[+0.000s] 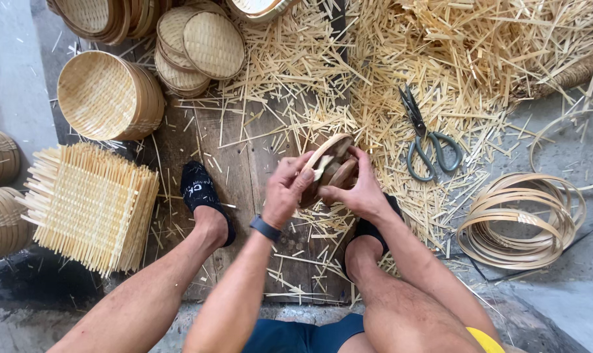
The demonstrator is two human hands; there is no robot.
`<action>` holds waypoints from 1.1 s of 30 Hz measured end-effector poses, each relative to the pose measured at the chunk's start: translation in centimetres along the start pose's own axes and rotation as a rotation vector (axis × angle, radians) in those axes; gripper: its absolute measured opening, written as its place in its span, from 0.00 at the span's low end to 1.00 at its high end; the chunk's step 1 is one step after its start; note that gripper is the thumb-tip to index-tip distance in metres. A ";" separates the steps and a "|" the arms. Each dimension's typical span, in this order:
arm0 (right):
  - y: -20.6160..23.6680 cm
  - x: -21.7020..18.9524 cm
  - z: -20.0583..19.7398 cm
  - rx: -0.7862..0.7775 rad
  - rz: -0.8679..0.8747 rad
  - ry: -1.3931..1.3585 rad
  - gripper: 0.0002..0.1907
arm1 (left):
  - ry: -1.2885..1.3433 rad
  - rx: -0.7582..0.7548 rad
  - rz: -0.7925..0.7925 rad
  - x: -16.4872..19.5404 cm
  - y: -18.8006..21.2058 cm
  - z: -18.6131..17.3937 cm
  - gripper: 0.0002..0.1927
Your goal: The person sits on the floor weaving square bamboo basket panels, folding and tucking bamboo strips, and trimming protruding strip ends with scissors. They bend bamboo rim rings around woven panels, press a woven circular panel onto a wooden mold, and stack finished woven panels aside.
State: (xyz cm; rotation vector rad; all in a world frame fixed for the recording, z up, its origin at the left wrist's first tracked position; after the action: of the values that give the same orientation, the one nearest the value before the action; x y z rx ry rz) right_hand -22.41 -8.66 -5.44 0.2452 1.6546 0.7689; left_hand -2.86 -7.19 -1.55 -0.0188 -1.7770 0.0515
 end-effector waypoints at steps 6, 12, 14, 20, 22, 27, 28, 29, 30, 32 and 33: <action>-0.2 -1.4 0.3 0.261 -0.046 0.195 0.48 | -0.016 0.207 0.008 1.2 0.1 2.3 0.26; 0.1 -1.6 -1.4 0.026 0.022 -0.401 0.36 | -0.167 0.191 -0.290 -6.5 -1.2 0.2 0.31; 1.0 -2.0 -2.9 -0.076 -0.022 -0.690 0.31 | -0.166 0.231 -0.489 -10.6 -1.5 -2.9 0.38; 3.1 0.0 -8.5 -0.005 -0.165 -1.012 0.23 | 0.062 0.310 -0.691 -16.4 -2.6 -8.3 0.38; 3.2 1.1 -9.3 0.036 -0.179 -0.983 0.23 | 0.027 0.365 -0.661 -16.3 -3.4 -9.2 0.37; 3.3 4.3 -9.0 0.101 -0.042 -0.958 0.23 | -0.673 0.472 -0.165 -8.8 -4.4 -8.3 0.26; 3.2 4.8 -8.8 0.106 -0.021 -0.962 0.23 | -0.668 0.339 -0.075 -7.9 -4.2 -6.1 0.23; 3.1 5.0 -8.6 0.089 -0.023 -0.969 0.23 | -0.662 0.209 0.016 -7.2 -3.4 -3.4 0.21; 3.0 5.2 -8.2 0.071 -0.026 -0.976 0.23 | -0.725 0.105 0.177 -6.1 -2.8 -0.3 0.26; 2.8 5.5 -8.0 0.043 -0.044 -0.966 0.23 | -0.856 -0.068 0.302 -6.0 -1.0 4.8 0.31; 2.7 5.5 -7.9 0.031 -0.056 -0.948 0.23 | -0.926 -0.132 0.264 -6.8 -0.2 6.2 0.31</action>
State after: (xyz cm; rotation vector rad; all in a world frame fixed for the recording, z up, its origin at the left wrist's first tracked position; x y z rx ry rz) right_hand -31.82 -6.34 -7.84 0.4925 0.7683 0.4598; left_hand -7.51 -7.84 -9.49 -0.3782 -2.6906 0.1508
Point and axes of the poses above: each hand's wrist, its own y-axis away from the middle knuckle, its own z-axis out of the palm, x = y × z, the point moved 7 cm from there along -y, towards the middle knuckle, and after that the axes turned 9 degrees about z, right-handed, at the moved point
